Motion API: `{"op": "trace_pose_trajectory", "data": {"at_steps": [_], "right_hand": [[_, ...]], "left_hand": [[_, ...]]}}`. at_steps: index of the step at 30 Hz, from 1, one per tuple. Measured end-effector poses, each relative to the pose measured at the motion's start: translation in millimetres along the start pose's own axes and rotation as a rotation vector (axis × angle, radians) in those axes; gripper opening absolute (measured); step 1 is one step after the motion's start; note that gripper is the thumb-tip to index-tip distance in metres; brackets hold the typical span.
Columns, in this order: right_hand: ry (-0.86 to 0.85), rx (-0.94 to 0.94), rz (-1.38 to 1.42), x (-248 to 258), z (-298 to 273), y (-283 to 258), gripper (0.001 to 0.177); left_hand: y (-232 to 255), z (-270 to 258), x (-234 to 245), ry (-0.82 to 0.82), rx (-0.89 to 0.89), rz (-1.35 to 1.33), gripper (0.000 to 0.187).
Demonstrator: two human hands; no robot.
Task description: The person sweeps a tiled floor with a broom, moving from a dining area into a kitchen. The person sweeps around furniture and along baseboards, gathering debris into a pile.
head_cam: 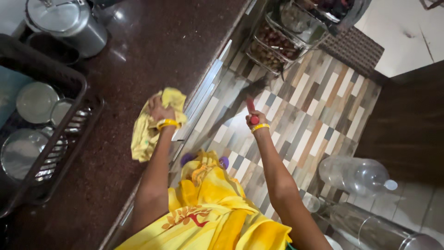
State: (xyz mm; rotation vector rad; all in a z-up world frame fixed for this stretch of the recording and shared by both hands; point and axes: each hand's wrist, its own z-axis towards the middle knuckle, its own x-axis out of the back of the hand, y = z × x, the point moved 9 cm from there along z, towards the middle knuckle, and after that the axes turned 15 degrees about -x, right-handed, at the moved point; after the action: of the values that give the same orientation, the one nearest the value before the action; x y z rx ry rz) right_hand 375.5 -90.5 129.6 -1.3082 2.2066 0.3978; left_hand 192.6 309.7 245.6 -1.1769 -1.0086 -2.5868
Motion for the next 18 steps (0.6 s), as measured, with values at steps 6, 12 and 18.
{"op": "trace_pose_trajectory", "data": {"at_steps": [6, 12, 18], "right_hand": [[-0.084, -0.066, 0.033, -21, 13, -24, 0.034], [-0.079, -0.083, 0.204, -78, 61, -52, 0.031], [-0.079, -0.017, 0.294, -139, 114, -84, 0.02]], "left_hand": [[39, 129, -43, 0.267, -0.156, -0.131, 0.05], [19, 215, -128, 0.224, -0.059, -0.216, 0.062], [-46, 233, -183, -0.264, 0.153, 0.125, 0.075]]}}
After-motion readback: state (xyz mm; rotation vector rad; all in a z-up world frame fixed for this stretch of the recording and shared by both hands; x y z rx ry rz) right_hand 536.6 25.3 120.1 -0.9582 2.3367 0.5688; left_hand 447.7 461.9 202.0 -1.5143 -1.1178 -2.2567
